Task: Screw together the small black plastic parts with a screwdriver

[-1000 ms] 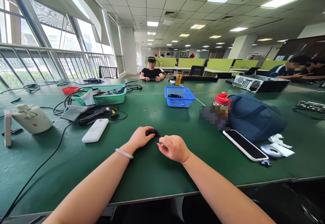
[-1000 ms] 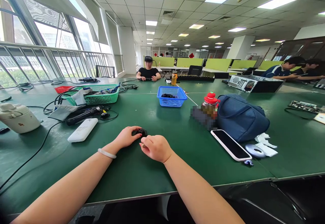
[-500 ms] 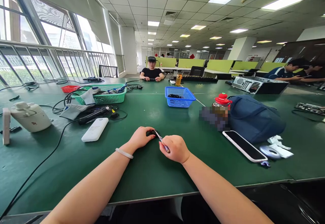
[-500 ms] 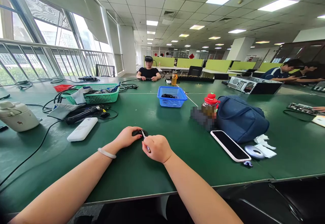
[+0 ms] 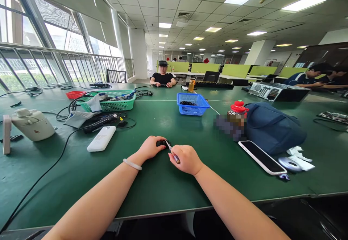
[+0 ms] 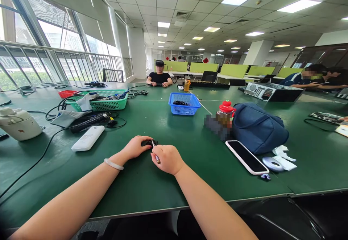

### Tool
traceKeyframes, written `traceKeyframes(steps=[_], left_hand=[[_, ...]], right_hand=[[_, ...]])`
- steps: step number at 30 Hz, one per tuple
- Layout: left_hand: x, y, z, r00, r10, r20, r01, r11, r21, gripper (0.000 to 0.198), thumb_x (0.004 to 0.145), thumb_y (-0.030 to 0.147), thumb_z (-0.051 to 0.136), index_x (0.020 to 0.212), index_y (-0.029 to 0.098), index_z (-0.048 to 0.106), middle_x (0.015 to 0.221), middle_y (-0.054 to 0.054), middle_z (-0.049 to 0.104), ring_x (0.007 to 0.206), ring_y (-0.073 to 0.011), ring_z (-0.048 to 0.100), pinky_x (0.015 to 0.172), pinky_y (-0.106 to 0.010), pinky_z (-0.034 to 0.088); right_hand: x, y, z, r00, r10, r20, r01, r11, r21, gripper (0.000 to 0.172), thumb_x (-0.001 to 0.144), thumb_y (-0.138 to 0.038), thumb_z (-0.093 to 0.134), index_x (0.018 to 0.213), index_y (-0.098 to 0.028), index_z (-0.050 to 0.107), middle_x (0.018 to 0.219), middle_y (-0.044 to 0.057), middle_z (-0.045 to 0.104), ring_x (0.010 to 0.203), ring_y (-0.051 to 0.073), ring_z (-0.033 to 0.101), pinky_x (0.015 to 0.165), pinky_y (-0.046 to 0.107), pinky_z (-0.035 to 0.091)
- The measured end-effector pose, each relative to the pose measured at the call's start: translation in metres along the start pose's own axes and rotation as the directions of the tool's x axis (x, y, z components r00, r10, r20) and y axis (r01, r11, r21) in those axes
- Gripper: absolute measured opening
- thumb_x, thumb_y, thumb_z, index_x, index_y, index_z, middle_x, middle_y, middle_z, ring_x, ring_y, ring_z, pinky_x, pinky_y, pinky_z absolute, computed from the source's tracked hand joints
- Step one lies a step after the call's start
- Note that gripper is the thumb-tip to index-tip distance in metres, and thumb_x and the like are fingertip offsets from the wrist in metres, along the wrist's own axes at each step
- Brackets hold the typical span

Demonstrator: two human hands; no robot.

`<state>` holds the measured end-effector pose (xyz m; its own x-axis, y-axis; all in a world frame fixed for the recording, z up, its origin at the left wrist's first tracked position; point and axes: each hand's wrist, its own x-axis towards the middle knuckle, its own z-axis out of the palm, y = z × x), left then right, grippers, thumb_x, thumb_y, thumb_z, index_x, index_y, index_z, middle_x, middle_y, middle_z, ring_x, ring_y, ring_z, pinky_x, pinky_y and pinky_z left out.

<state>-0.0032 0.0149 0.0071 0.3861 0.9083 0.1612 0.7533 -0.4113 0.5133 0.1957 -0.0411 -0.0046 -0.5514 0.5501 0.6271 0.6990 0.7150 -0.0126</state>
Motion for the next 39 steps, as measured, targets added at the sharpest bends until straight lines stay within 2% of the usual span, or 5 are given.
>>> traceKeyframes(steps=[15,21,25,31,39], left_hand=[[0.003,-0.005,0.002,1.0,-0.011,-0.013,0.011,0.999,-0.041,0.03,0.077,0.028,0.066,0.106,0.023,0.072,0.11,-0.002,0.074,0.105,-0.0236,0.066,0.097,-0.033,0.05],[0.006,-0.012,0.005,1.0,0.002,0.016,-0.001,1.0,-0.03,0.031,0.078,0.029,0.066,0.108,0.021,0.07,0.11,-0.004,0.073,0.103,-0.0228,0.066,0.095,-0.032,0.05],[0.005,-0.013,0.005,1.0,0.016,0.004,-0.016,1.0,-0.018,0.033,0.079,0.032,0.065,0.11,0.022,0.069,0.112,-0.004,0.072,0.106,-0.0238,0.065,0.097,-0.034,0.048],[0.002,-0.01,0.003,1.0,0.018,0.012,-0.018,1.0,0.017,0.034,0.08,0.032,0.063,0.113,0.022,0.069,0.113,-0.005,0.072,0.108,-0.0255,0.063,0.098,-0.036,0.048],[0.0,-0.008,0.005,1.0,0.008,0.016,-0.009,0.998,0.063,0.051,0.072,0.039,0.076,0.118,0.021,0.066,0.116,-0.008,0.069,0.112,-0.029,0.06,0.097,-0.038,0.048]], right_hand=[[0.003,-0.006,-0.003,0.975,0.032,0.22,-0.028,0.999,-0.024,0.019,0.093,-0.02,0.046,0.085,-0.02,0.063,0.072,0.0,0.062,0.06,0.011,0.054,0.058,0.025,0.031],[0.002,-0.003,-0.007,0.993,0.039,0.111,-0.03,0.997,-0.074,0.025,0.094,-0.02,0.043,0.083,-0.019,0.065,0.072,0.002,0.059,0.059,0.012,0.051,0.059,0.025,0.031],[0.001,0.0,-0.011,0.98,0.197,0.023,-0.197,0.98,-0.004,0.026,0.094,-0.022,0.041,0.089,-0.02,0.066,0.076,0.003,0.062,0.065,0.014,0.055,0.065,0.024,0.037],[0.003,0.005,-0.014,0.914,0.379,0.144,-0.399,0.905,0.149,0.031,0.096,-0.028,0.039,0.076,-0.021,0.062,0.071,0.0,0.063,0.064,0.013,0.056,0.064,0.021,0.039],[0.002,0.007,-0.013,0.918,0.386,-0.095,-0.325,0.866,0.379,0.028,0.093,-0.037,0.042,0.079,-0.021,0.06,0.073,0.002,0.064,0.065,0.014,0.056,0.066,0.022,0.043]])
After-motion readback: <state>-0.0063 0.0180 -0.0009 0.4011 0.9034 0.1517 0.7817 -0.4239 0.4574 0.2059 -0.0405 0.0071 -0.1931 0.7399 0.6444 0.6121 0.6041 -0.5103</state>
